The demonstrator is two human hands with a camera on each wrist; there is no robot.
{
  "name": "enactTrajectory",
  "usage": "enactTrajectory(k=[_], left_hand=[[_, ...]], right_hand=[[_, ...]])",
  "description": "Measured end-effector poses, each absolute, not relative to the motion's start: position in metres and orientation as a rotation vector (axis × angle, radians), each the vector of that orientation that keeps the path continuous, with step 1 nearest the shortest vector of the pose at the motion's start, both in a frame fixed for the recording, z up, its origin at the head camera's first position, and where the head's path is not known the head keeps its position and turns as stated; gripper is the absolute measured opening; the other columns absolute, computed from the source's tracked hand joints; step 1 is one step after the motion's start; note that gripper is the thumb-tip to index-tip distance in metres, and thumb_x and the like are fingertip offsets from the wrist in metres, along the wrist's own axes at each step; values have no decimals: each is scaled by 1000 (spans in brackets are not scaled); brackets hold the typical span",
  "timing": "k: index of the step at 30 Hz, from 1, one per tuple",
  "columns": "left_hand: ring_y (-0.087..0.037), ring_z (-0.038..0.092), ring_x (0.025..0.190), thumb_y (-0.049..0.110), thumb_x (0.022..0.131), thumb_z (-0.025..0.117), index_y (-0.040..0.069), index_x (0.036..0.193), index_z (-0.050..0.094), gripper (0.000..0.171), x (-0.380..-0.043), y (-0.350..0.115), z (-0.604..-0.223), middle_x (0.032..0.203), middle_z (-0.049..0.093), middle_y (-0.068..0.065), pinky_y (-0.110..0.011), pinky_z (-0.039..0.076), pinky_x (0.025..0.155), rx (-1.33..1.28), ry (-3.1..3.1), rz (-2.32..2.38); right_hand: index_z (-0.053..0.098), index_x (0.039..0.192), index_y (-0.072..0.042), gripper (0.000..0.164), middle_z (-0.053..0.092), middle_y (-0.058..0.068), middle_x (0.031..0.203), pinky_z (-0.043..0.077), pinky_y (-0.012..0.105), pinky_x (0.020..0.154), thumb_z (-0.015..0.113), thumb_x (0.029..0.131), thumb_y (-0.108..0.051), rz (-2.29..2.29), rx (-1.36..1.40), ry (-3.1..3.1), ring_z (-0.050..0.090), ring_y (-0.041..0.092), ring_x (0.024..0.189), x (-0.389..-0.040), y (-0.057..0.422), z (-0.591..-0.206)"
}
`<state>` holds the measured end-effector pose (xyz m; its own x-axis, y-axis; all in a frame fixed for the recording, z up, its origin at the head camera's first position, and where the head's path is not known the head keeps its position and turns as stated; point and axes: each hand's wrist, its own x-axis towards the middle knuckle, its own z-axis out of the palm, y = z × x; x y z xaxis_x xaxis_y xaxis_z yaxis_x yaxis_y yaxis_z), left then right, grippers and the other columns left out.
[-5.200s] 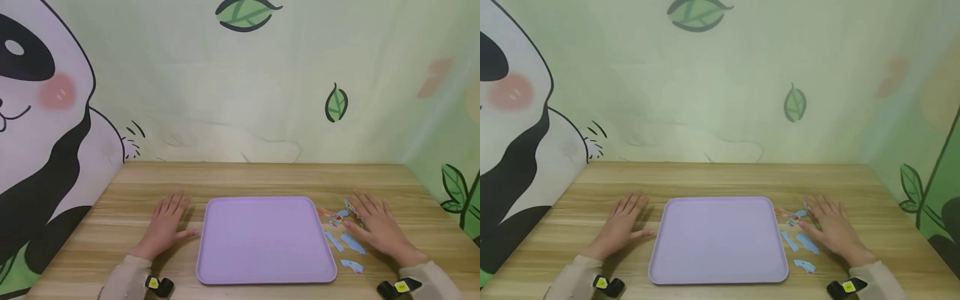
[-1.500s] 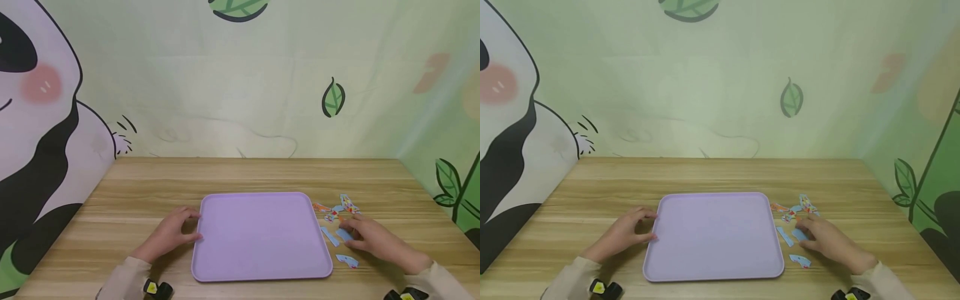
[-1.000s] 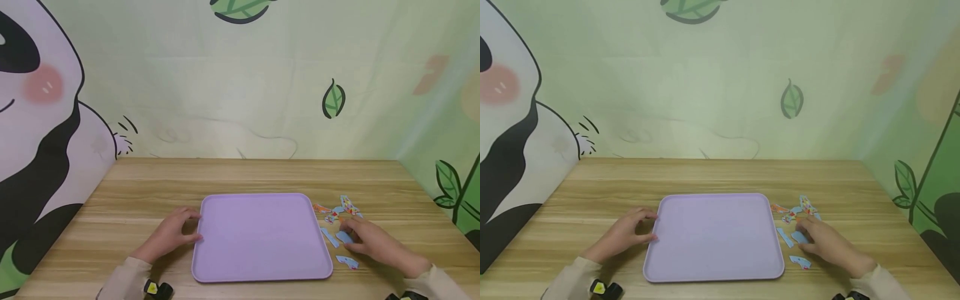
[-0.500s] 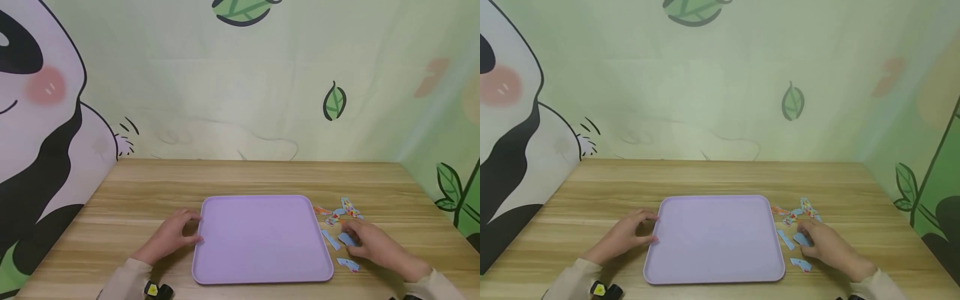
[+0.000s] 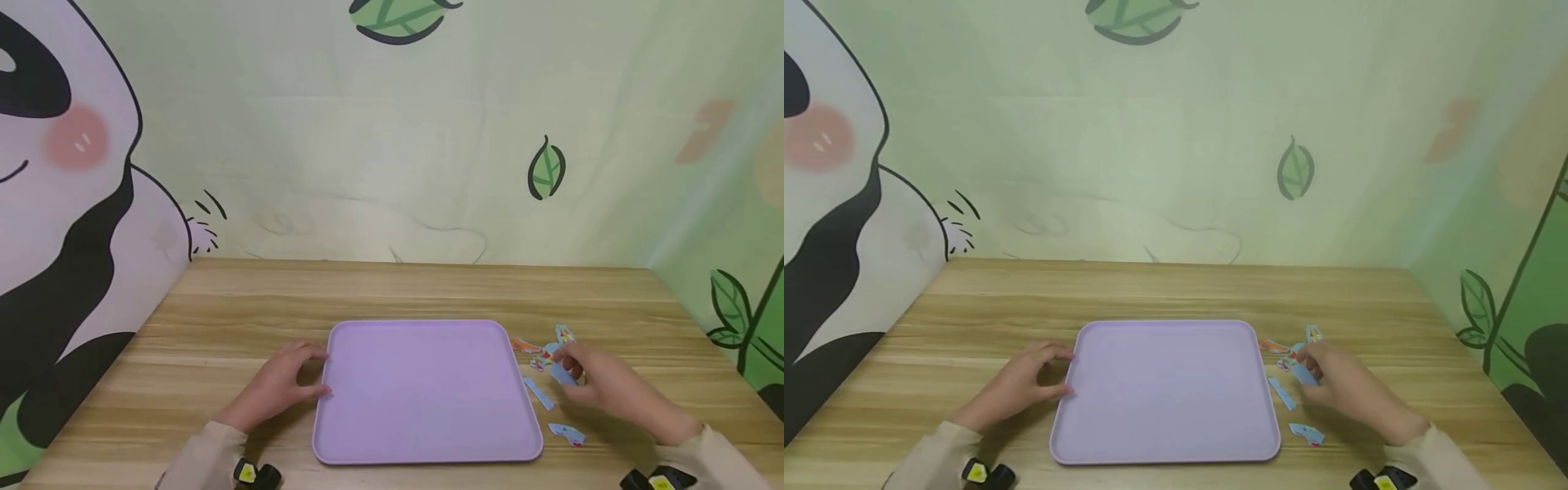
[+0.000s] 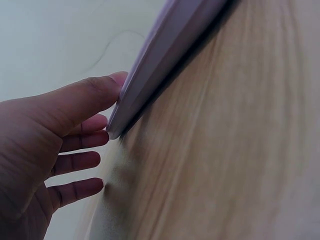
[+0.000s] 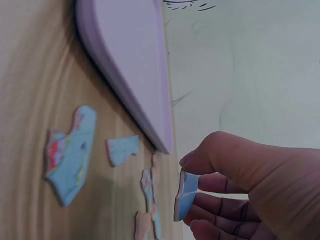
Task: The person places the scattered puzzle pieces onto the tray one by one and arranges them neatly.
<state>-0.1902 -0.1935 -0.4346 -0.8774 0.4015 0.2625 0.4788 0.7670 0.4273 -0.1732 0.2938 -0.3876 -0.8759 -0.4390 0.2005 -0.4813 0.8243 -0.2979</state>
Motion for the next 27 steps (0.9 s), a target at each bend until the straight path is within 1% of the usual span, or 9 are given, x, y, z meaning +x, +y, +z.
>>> enactTrajectory(k=[8, 13, 16, 20, 27], left_hand=[[-30, 57, 114, 28, 72, 83, 7, 111, 66, 48, -191, -193, -435, 117, 65, -9, -48, 49, 99, -709, -2799, -726], [-31, 56, 114, 29, 72, 83, 6, 111, 66, 49, -191, -193, -436, 119, 64, -10, -49, 48, 100, -707, -2801, -718], [-31, 56, 115, 29, 72, 83, 6, 112, 65, 49, -191, -193, -436, 119, 64, -10, -49, 48, 100, -708, -2801, -711], [-31, 56, 115, 29, 72, 83, 7, 112, 66, 48, -193, -194, -438, 120, 64, -10, -49, 48, 100, -705, -2800, -713], [-30, 56, 116, 30, 72, 83, 8, 112, 65, 49, -193, -194, -440, 120, 64, -9, -50, 48, 100, -698, -2797, -717]], right_hand=[[64, 95, -2, 28, 60, -4, 80, 50, 22, 60, 75, 70, -5, 537, 796, -2823, 54, 4, 72, -181, 282, -372], [64, 97, -1, 26, 63, -1, 83, 50, 21, 60, 75, 75, -10, 539, 774, -2885, 56, 7, 73, -186, 270, -360], [64, 98, -1, 26, 65, 0, 84, 50, 20, 60, 74, 77, -11, 531, 785, -2897, 57, 9, 74, -189, 262, -355], [65, 98, -1, 25, 64, -1, 82, 49, 21, 60, 72, 77, -10, 524, 803, -2889, 56, 8, 73, -192, 253, -350], [65, 96, 0, 23, 60, -2, 76, 48, 21, 61, 73, 76, -10, 542, 864, -2877, 53, 8, 70, -200, 231, -349]])
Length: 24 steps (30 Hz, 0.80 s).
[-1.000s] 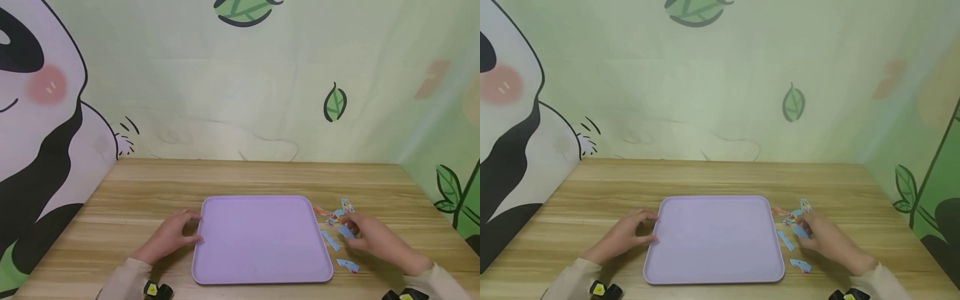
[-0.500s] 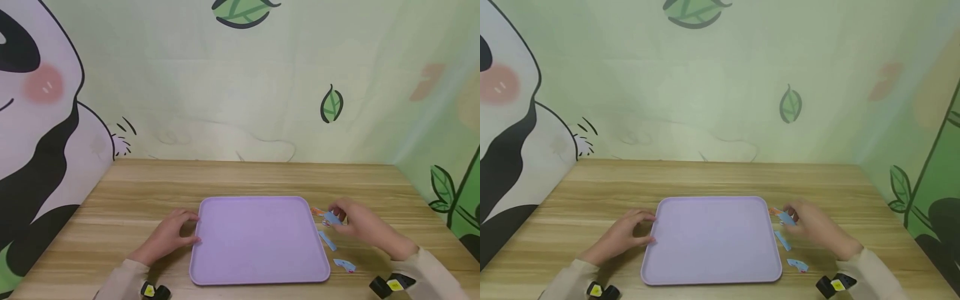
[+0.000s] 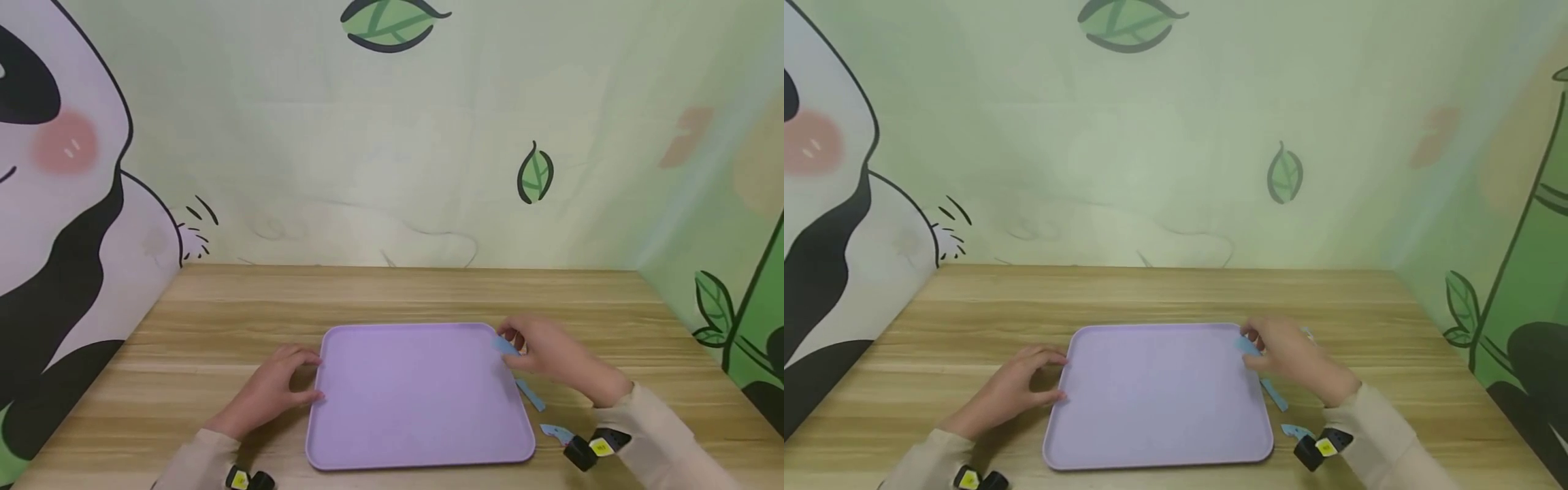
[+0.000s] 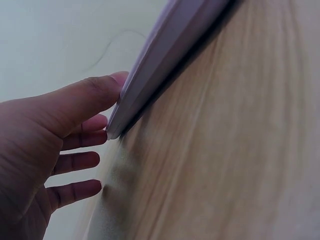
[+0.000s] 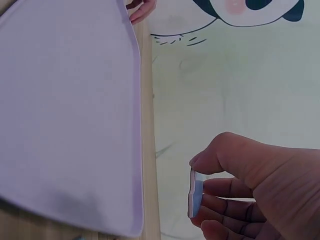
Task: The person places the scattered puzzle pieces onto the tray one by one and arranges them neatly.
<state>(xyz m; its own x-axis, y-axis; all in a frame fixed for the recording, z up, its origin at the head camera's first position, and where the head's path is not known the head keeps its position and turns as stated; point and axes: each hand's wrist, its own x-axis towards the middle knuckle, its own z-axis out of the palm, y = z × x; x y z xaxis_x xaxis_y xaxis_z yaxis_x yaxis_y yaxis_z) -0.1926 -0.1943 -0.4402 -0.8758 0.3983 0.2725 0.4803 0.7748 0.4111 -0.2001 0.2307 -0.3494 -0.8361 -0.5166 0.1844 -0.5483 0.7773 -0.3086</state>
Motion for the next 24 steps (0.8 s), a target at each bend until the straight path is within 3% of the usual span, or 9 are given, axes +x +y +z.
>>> enactTrajectory(k=[24], left_hand=[[-30, 56, 115, 31, 70, 84, 9, 110, 66, 49, -192, -195, -438, 120, 64, -8, -48, 48, 100, -717, -2776, -708]], right_hand=[[64, 95, 2, 26, 63, 5, 77, 49, 19, 64, 72, 74, -12, 672, 1001, -2841, 56, 11, 69, -221, 165, -367]])
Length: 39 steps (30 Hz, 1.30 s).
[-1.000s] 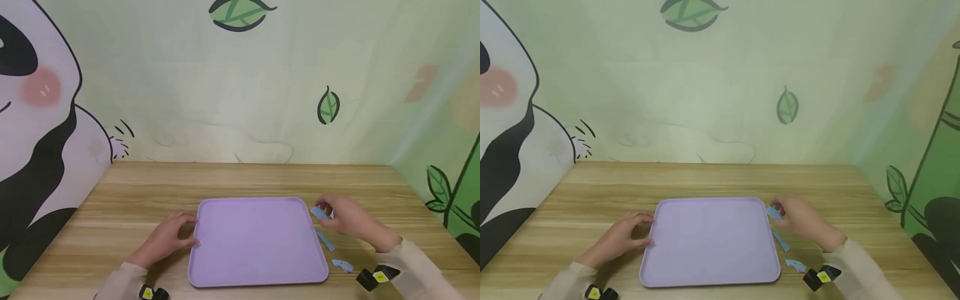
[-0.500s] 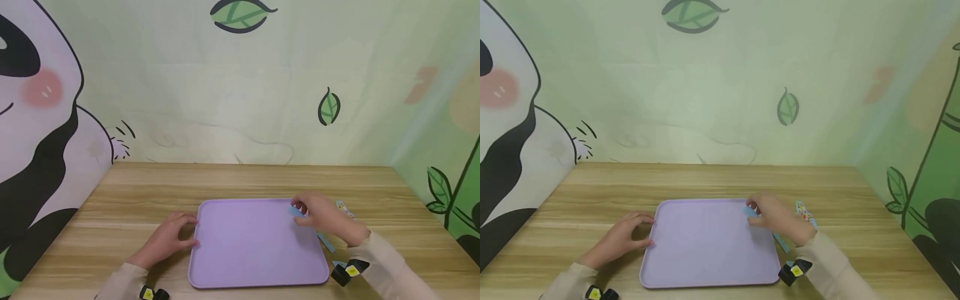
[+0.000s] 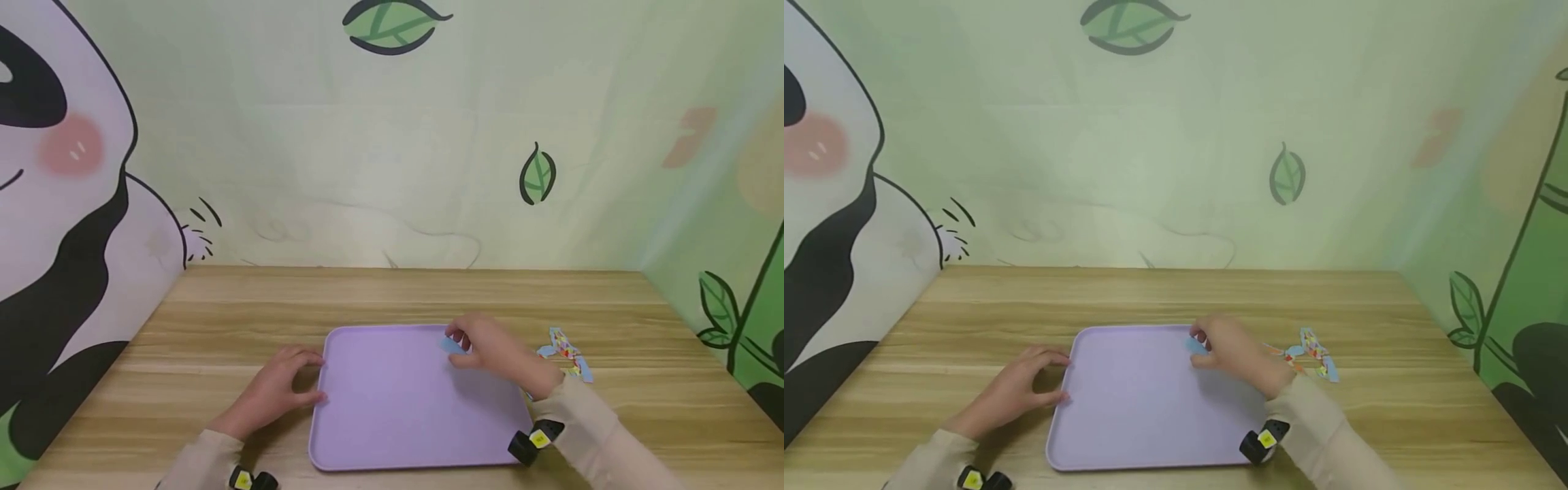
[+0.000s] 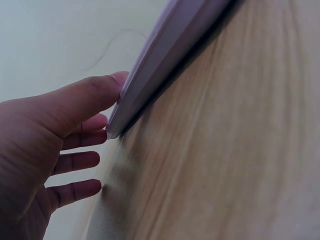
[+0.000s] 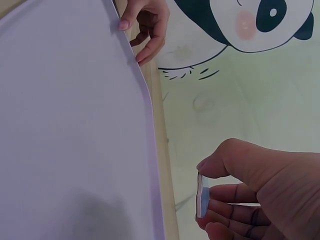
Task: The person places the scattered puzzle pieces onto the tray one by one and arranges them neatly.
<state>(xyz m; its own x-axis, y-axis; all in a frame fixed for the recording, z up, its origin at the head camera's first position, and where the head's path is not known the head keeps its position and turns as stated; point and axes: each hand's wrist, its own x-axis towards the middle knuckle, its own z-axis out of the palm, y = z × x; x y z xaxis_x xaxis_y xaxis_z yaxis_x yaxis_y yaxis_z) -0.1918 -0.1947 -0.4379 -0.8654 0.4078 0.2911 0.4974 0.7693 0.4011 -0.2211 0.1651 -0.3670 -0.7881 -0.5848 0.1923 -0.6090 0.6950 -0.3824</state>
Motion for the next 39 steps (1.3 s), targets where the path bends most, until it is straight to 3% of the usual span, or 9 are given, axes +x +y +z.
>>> enactTrajectory(k=[17, 39], left_hand=[[-29, 58, 112, 28, 69, 84, 8, 108, 67, 48, -192, -194, -439, 118, 65, -10, -48, 47, 100, -740, -2733, -718], [-28, 56, 116, 30, 70, 83, 8, 110, 66, 48, -192, -195, -441, 120, 65, -7, -47, 46, 102, -728, -2756, -711]], right_hand=[[64, 95, 4, 26, 63, 8, 78, 46, 16, 64, 73, 73, -8, 850, 982, -2874, 55, 11, 68, -222, 118, -387], [63, 93, 3, 26, 57, 6, 78, 43, 21, 65, 70, 72, -10, 849, 967, -2886, 48, 10, 70, -217, 73, -406]])
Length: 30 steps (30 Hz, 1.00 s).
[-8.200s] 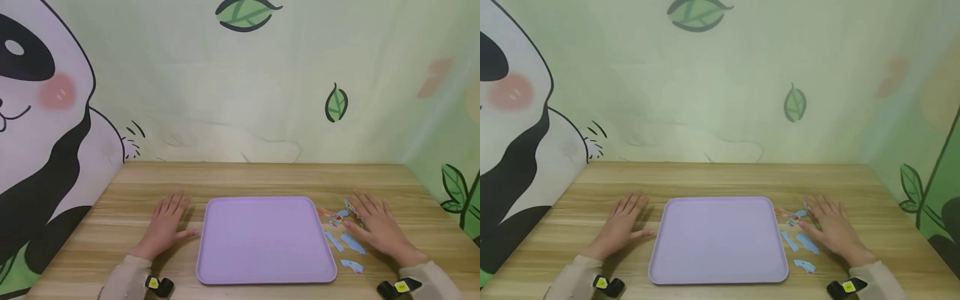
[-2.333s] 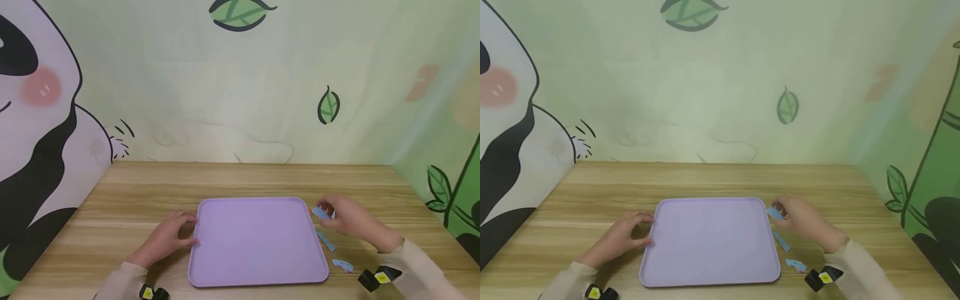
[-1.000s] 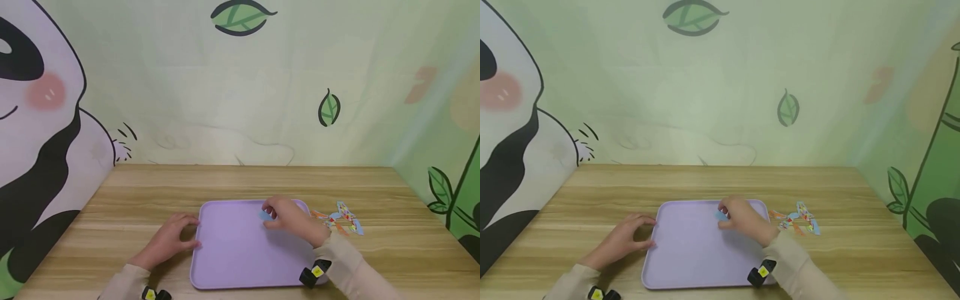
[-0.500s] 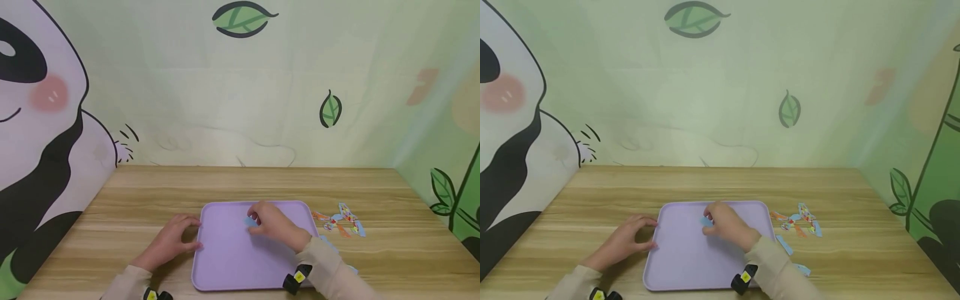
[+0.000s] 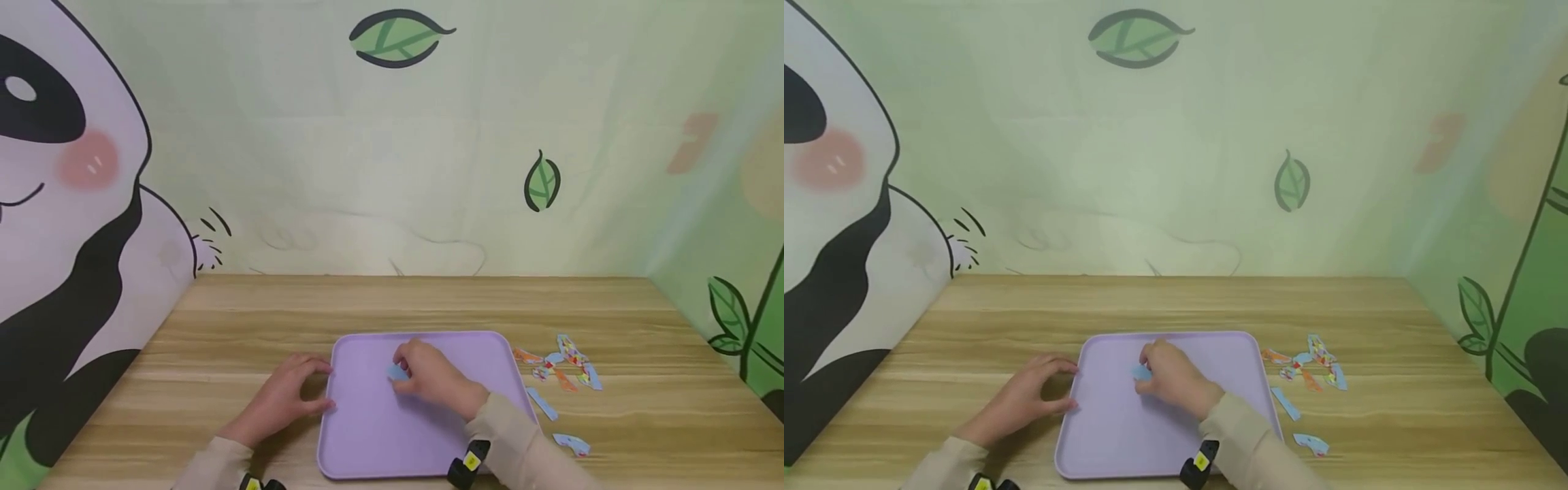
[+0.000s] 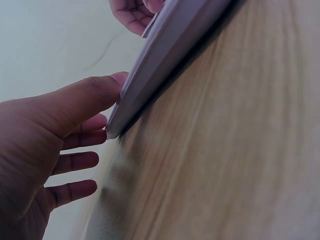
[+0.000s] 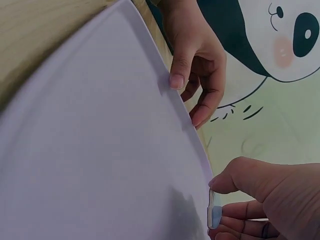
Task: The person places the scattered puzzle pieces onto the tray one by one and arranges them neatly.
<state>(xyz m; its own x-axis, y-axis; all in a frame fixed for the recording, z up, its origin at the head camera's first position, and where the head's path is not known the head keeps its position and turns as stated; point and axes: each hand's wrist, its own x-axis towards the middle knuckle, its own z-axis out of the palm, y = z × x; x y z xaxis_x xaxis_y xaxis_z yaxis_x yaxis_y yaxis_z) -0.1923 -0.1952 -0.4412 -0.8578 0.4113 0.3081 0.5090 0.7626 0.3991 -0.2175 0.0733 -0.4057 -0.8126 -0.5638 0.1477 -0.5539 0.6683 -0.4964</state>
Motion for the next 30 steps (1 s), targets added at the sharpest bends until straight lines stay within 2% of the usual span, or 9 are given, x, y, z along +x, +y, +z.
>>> enactTrajectory(k=[11, 18, 30], left_hand=[[-29, 56, 116, 30, 70, 84, 8, 109, 66, 48, -192, -195, -442, 119, 65, -8, -47, 46, 102, -727, -2744, -704], [-29, 57, 115, 30, 70, 84, 9, 109, 66, 48, -192, -196, -440, 119, 65, -8, -47, 46, 101, -726, -2739, -686], [-29, 56, 116, 30, 70, 83, 8, 109, 66, 48, -191, -194, -439, 119, 65, -7, -47, 46, 102, -718, -2755, -700]], right_hand=[[62, 90, 2, 26, 52, 4, 79, 42, 21, 62, 70, 69, -10, -723, -960, 2916, 45, 11, 70, -215, 63, -415], [61, 91, 1, 26, 52, 5, 83, 44, 21, 63, 72, 70, -11, -645, -925, 2940, 46, 12, 70, -212, 60, -415], [64, 100, 0, 33, 56, 6, 88, 50, 25, 69, 74, 73, -17, -543, -894, 2958, 51, 12, 73, -209, 61, -409]])
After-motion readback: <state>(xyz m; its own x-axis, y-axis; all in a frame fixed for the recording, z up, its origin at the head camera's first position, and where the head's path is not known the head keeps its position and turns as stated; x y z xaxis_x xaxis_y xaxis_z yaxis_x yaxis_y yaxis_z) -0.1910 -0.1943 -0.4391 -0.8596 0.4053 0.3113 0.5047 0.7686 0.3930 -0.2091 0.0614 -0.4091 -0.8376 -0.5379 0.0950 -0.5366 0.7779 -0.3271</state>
